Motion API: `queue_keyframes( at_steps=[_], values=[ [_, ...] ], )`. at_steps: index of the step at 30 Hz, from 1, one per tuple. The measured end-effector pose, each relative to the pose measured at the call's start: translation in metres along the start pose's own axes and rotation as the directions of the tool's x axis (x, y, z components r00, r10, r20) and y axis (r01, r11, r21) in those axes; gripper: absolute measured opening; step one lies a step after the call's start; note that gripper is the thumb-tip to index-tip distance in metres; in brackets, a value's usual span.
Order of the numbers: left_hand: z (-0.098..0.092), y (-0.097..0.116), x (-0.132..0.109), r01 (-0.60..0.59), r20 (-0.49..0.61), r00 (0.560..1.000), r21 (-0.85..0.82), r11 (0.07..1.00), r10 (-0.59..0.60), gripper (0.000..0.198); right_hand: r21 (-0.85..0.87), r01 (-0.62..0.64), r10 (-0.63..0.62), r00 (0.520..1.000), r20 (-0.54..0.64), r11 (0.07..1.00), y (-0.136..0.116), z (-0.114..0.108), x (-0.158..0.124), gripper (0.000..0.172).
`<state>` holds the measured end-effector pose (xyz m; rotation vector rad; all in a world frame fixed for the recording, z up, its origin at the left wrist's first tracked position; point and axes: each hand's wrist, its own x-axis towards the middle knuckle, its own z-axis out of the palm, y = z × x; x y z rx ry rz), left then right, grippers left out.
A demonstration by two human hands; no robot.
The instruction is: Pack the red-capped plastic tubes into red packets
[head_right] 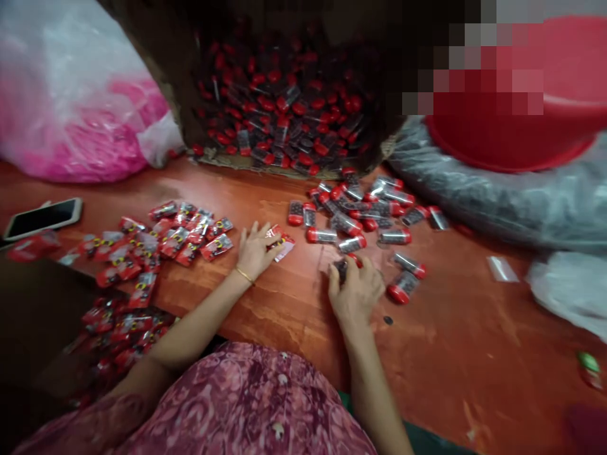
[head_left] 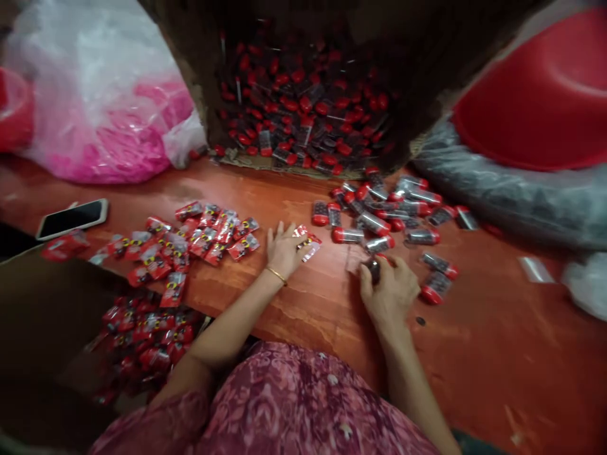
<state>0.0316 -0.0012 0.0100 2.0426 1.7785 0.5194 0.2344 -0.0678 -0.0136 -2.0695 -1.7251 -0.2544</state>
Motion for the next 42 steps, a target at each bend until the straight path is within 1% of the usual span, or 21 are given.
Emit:
queue_keyframes(
  at_steps=[3,7,9,11,12,14,16,17,19,21,22,23,24,26,28,30,34,36,39,41,42],
  values=[
    [0.0,-0.004,0.001,0.036,0.074,0.996,0.095,0.995,-0.044,0.028,0.066,0.057,-0.052,0.996,-0.075,0.996,0.001,0.003,0.001,0.035],
    [-0.001,-0.001,-0.003,0.048,0.048,0.998,0.078,0.996,-0.051,0.029,0.173,0.141,-0.119,0.984,-0.13,0.975,-0.006,0.002,-0.001,0.028],
    [-0.004,0.003,-0.008,0.049,-0.004,0.999,0.024,0.999,-0.048,0.029,0.331,0.142,-0.114,0.988,-0.102,0.933,-0.016,-0.001,-0.002,0.025],
    [-0.008,0.01,-0.014,0.023,-0.085,0.996,-0.041,0.999,-0.026,0.029,0.569,0.053,-0.058,0.998,-0.009,0.82,-0.032,-0.005,-0.001,0.027],
    [-0.01,0.014,-0.018,-0.005,-0.125,0.992,-0.071,0.997,-0.004,0.028,0.685,-0.031,-0.022,0.997,0.069,0.728,-0.041,-0.007,0.0,0.03],
    [-0.015,0.023,-0.026,-0.077,-0.17,0.984,-0.114,0.99,0.057,0.027,0.83,-0.236,0.027,0.966,0.258,0.505,-0.059,-0.011,0.002,0.034],
    [-0.018,0.031,-0.033,-0.138,-0.176,0.978,-0.145,0.98,0.112,0.024,0.867,-0.374,0.035,0.922,0.385,0.33,-0.073,-0.014,0.006,0.034],
    [-0.019,0.034,-0.035,-0.156,-0.176,0.976,-0.161,0.975,0.127,0.024,0.871,-0.402,0.041,0.912,0.408,0.283,-0.077,-0.015,0.007,0.033],
    [-0.019,0.037,-0.038,-0.173,-0.192,0.973,-0.217,0.961,0.131,0.026,0.874,-0.418,0.083,0.908,0.411,0.246,-0.079,-0.014,0.008,0.032],
    [-0.017,0.037,-0.039,-0.146,-0.215,0.974,-0.334,0.931,0.075,0.035,0.871,-0.432,0.144,0.902,0.408,0.236,-0.075,-0.012,0.007,0.033],
    [-0.016,0.036,-0.039,-0.103,-0.193,0.981,-0.42,0.902,0.023,0.04,0.867,-0.441,0.171,0.896,0.41,0.231,-0.073,-0.011,0.006,0.034],
    [-0.013,0.036,-0.04,-0.04,-0.127,0.991,-0.521,0.853,-0.031,0.043,0.864,-0.446,0.196,0.892,0.407,0.233,-0.07,-0.01,0.006,0.035],
    [-0.011,0.036,-0.041,0.038,-0.028,0.997,-0.622,0.782,-0.071,0.042,0.86,-0.444,0.223,0.891,0.395,0.25,-0.069,-0.009,0.006,0.035],
    [-0.006,0.039,-0.044,0.192,0.174,0.981,-0.782,0.592,-0.089,0.04,0.845,-0.427,0.284,0.895,0.344,0.322,-0.068,-0.008,0.005,0.035],
    [-0.001,0.044,-0.048,0.272,0.257,0.962,-0.877,0.395,-0.094,0.039,0.822,-0.407,0.328,0.9,0.286,0.399,-0.072,-0.009,0.004,0.037],
    [0.003,0.049,-0.05,0.28,0.243,0.955,-0.927,0.25,-0.171,0.037,0.821,-0.376,0.307,0.916,0.259,0.43,-0.078,-0.011,0.003,0.04],
    [0.005,0.054,-0.044,0.253,0.222,0.927,-0.965,0.067,-0.301,0.032,0.833,-0.329,0.182,0.944,0.276,0.445,-0.09,-0.01,0.002,0.032],
    [0.003,0.053,-0.038,0.273,0.264,0.907,-0.962,-0.018,-0.328,0.033,0.822,-0.333,0.145,0.943,0.3,0.461,-0.088,-0.011,0.001,0.033],
    [-0.005,0.049,-0.031,0.347,0.356,0.875,-0.934,-0.087,-0.328,0.033,0.808,-0.323,0.104,0.944,0.313,0.492,-0.066,-0.017,0.003,0.038],
    [-0.011,0.046,-0.028,0.38,0.389,0.855,-0.92,-0.096,-0.342,0.032,0.763,-0.327,0.119,0.941,0.317,0.558,-0.04,-0.023,0.007,0.043],
    [-0.013,0.045,-0.027,0.39,0.4,0.845,-0.915,-0.102,-0.356,0.031,0.707,-0.349,0.162,0.934,0.32,0.615,-0.027,-0.025,0.011,0.045]
  ],
)
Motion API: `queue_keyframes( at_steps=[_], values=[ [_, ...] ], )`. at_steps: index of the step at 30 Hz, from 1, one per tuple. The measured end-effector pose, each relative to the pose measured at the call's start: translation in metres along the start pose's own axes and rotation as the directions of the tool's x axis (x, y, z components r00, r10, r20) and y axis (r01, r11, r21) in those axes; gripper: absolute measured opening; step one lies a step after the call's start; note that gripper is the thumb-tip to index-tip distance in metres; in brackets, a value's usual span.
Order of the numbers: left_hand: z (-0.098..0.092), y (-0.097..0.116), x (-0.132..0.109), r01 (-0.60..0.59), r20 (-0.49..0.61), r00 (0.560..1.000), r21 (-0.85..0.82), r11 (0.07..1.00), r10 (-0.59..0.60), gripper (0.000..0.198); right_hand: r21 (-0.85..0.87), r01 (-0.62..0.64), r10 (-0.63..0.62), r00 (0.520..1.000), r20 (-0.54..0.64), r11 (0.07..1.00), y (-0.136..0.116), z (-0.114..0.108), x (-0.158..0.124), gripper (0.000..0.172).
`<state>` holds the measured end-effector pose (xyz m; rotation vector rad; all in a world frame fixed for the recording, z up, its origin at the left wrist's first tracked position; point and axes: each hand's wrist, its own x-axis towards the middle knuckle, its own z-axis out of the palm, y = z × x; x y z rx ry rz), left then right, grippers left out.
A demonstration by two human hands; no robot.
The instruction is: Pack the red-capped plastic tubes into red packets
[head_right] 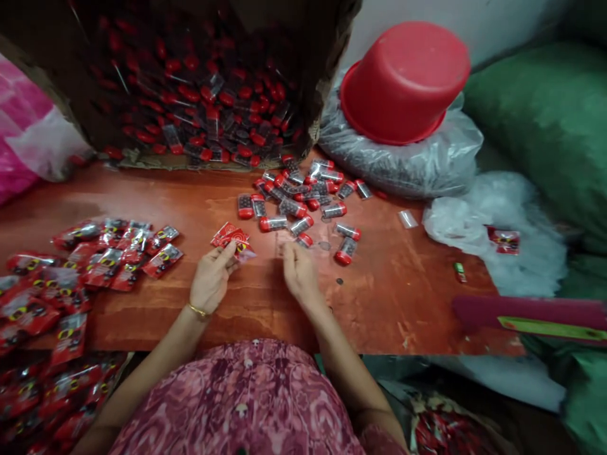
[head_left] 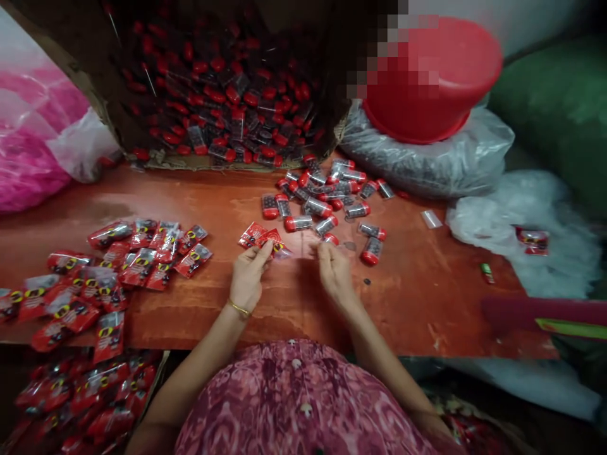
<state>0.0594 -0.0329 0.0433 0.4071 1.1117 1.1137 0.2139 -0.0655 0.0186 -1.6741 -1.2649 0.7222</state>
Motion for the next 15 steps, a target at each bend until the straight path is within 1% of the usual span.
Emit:
queue_keyframes(
  at_steps=[1,2,3,4,5,7,10,12,13,14,15],
  values=[
    [0.0,0.002,0.001,0.009,-0.016,1.0,-0.003,1.0,-0.009,0.031,-0.201,-0.085,0.075,0.996,-0.055,0.976,0.005,-0.011,0.005,0.048],
    [0.0,0.002,0.001,0.017,-0.027,0.999,-0.006,1.0,-0.017,0.032,-0.364,-0.187,0.159,0.982,-0.105,0.912,0.009,-0.02,0.01,0.051],
    [0.001,0.002,0.002,0.025,-0.034,0.999,-0.008,1.0,-0.025,0.032,-0.491,-0.258,0.221,0.966,-0.134,0.832,0.011,-0.025,0.014,0.053],
    [0.003,0.001,0.003,0.033,-0.038,0.999,-0.007,0.999,-0.034,0.032,-0.592,-0.304,0.26,0.952,-0.161,0.747,0.012,-0.028,0.017,0.054],
    [0.004,0.0,0.004,0.045,-0.037,0.998,-0.004,0.999,-0.045,0.033,-0.652,-0.316,0.275,0.947,-0.169,0.689,0.011,-0.027,0.018,0.054],
    [0.006,-0.003,0.005,0.071,-0.032,0.997,-0.003,0.997,-0.071,0.035,-0.718,-0.286,0.253,0.955,-0.157,0.635,0.008,-0.021,0.019,0.052],
    [0.005,-0.004,0.007,0.091,-0.028,0.995,-0.014,0.996,-0.092,0.038,-0.759,-0.214,0.196,0.974,-0.116,0.615,0.006,-0.014,0.014,0.039],
    [0.001,-0.002,0.008,0.093,-0.028,0.995,-0.02,0.995,-0.094,0.039,-0.769,-0.138,0.13,0.989,-0.072,0.625,0.01,-0.016,0.009,0.03],
    [0.0,0.0,0.008,0.097,-0.028,0.995,-0.024,0.995,-0.098,0.039,-0.757,-0.096,0.088,0.995,-0.051,0.646,0.013,-0.018,0.007,0.028],
    [-0.002,0.001,0.008,0.107,-0.024,0.994,-0.027,0.994,-0.108,0.039,-0.725,-0.059,0.053,0.998,-0.032,0.687,0.017,-0.02,0.005,0.026],
    [-0.003,0.002,0.008,0.123,-0.017,0.992,-0.029,0.992,-0.124,0.038,-0.661,-0.03,0.028,1.0,-0.014,0.75,0.021,-0.022,0.002,0.025]
  ],
)
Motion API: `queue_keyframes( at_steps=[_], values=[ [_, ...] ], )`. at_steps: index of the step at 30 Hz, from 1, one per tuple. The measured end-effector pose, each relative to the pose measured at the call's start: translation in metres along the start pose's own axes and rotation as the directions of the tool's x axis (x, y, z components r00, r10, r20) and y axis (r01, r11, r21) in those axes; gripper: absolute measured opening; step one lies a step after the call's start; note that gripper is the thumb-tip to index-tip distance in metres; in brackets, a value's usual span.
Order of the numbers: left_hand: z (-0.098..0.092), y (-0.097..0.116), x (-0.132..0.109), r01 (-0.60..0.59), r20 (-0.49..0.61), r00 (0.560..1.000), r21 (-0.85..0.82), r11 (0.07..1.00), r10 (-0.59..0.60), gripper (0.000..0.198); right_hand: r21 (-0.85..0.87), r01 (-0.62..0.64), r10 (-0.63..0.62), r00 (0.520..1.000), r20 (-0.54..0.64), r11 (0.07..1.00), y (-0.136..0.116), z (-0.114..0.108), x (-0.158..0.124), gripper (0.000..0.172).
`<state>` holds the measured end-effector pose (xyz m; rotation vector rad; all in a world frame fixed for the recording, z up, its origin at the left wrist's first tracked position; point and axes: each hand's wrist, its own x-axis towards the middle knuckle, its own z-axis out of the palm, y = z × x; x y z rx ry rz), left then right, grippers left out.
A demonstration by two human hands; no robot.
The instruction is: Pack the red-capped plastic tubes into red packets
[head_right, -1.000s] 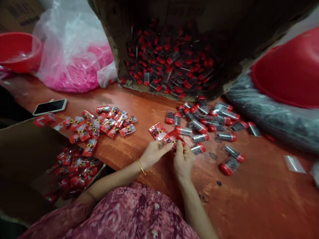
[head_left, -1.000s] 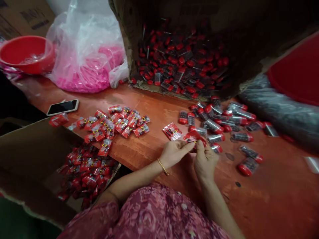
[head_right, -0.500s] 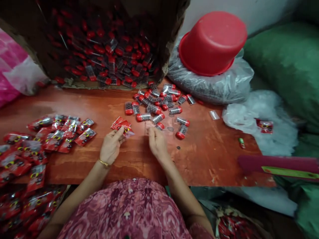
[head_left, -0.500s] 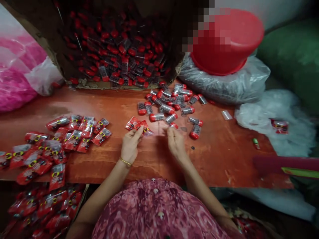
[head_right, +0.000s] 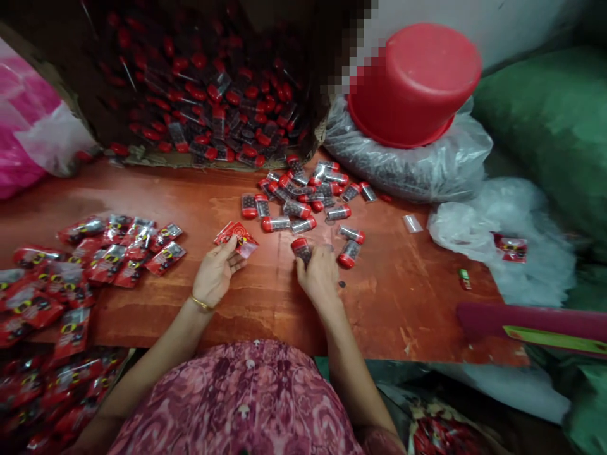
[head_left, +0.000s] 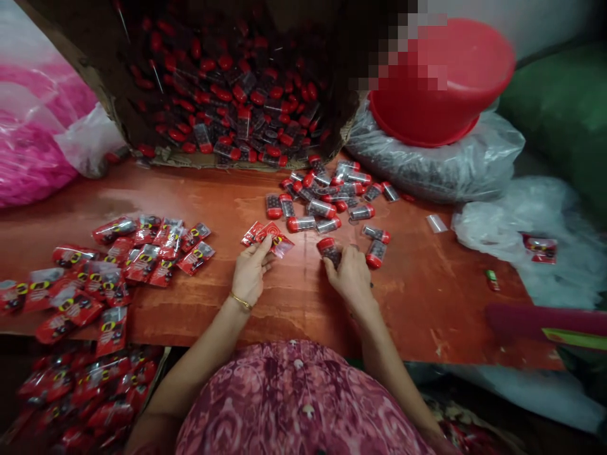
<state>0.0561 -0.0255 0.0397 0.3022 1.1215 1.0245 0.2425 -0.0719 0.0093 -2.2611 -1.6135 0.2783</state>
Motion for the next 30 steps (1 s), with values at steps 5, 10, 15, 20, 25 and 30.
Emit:
queue_keyframes(
  at_steps=[5,10,15,20,25,30],
  values=[
    [0.002,0.0,-0.003,0.067,0.049,0.997,0.0,0.998,-0.067,0.037,0.71,-0.03,-0.03,0.997,0.072,0.703,-0.002,-0.006,-0.016,0.029],
    [0.005,-0.003,-0.006,0.05,0.061,0.997,0.041,0.998,-0.052,0.036,0.818,-0.09,-0.099,0.979,0.176,0.568,-0.029,-0.028,-0.029,0.022],
    [0.005,-0.004,-0.01,-0.033,0.089,0.996,0.101,0.994,0.024,0.035,0.802,-0.051,-0.118,0.982,0.15,0.595,-0.037,-0.023,-0.029,0.018],
    [0.006,-0.006,-0.009,-0.142,0.113,0.985,0.117,0.983,0.129,0.031,0.824,-0.069,-0.079,0.988,0.137,0.562,-0.039,-0.01,-0.031,0.021],
    [0.009,-0.012,-0.008,-0.135,0.174,0.976,-0.007,0.991,0.135,0.032,0.859,-0.097,-0.085,0.983,0.161,0.503,-0.046,-0.006,-0.037,0.023],
    [0.011,-0.018,-0.009,-0.146,0.18,0.971,-0.076,0.986,0.158,0.039,0.838,-0.015,-0.002,1.0,0.02,0.545,-0.046,-0.004,-0.036,0.023]
  ],
)
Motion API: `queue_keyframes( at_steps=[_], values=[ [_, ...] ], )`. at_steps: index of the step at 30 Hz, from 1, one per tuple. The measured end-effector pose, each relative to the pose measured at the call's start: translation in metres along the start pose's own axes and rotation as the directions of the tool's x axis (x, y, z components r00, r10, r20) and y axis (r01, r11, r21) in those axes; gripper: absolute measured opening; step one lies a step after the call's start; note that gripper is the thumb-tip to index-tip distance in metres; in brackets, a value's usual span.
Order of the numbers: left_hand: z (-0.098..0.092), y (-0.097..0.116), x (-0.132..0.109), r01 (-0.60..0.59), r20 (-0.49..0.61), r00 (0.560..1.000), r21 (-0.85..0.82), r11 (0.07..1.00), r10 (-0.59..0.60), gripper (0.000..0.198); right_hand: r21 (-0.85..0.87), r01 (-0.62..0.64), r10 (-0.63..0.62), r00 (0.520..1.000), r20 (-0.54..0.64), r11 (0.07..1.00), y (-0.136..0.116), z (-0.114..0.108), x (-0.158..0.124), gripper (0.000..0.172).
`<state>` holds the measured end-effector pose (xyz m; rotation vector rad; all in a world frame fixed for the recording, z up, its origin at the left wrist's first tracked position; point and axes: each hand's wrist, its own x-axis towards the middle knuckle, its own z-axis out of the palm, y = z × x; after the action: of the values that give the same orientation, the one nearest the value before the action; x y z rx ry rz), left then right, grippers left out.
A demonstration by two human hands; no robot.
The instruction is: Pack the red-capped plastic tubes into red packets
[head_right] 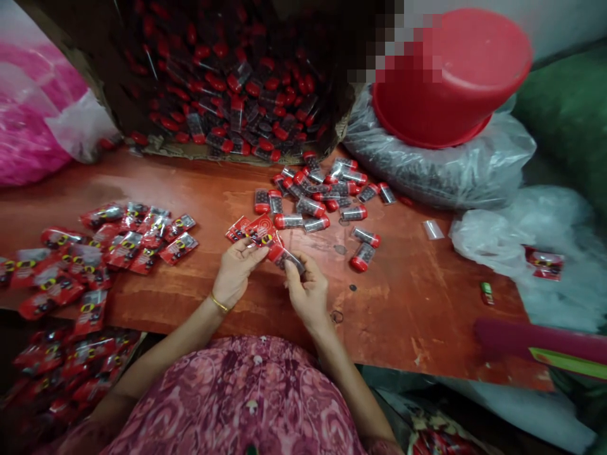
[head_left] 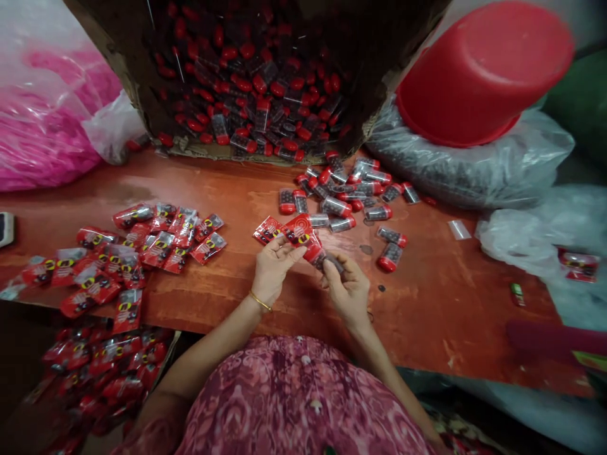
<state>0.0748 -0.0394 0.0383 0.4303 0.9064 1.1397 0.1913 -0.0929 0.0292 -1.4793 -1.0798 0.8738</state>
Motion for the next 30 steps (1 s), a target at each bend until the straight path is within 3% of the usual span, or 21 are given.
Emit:
queue_keyframes(
  at_steps=[5,11,16,22,27,30],
  values=[
    [-0.001,-0.004,-0.001,0.017,0.017,1.0,0.011,1.0,-0.017,0.034,-0.005,-0.007,0.007,0.996,0.089,1.0,0.001,0.002,0.006,0.024],
    [-0.004,-0.008,-0.005,0.028,0.062,0.998,0.056,0.998,-0.031,0.035,0.059,-0.023,0.025,0.999,-0.03,0.998,-0.004,0.016,0.01,0.024],
    [-0.007,-0.006,-0.002,-0.017,-0.02,1.0,0.063,0.998,0.019,0.032,0.107,-0.091,0.072,0.982,0.176,0.99,-0.003,0.02,0.01,0.023],
    [-0.006,-0.005,0.002,-0.006,0.039,0.999,0.048,0.999,0.005,0.032,0.103,-0.107,0.1,0.993,0.068,0.989,-0.002,0.025,0.009,0.028],
    [-0.002,0.002,-0.001,0.088,0.125,0.987,0.107,0.99,-0.101,0.037,0.214,-0.195,0.157,0.971,0.181,0.957,0.002,0.027,0.011,0.032],
    [-0.002,0.0,-0.004,0.107,0.12,0.986,0.1,0.989,-0.118,0.039,0.186,-0.158,0.136,0.983,0.125,0.97,0.006,0.028,0.008,0.033]
  ],
)
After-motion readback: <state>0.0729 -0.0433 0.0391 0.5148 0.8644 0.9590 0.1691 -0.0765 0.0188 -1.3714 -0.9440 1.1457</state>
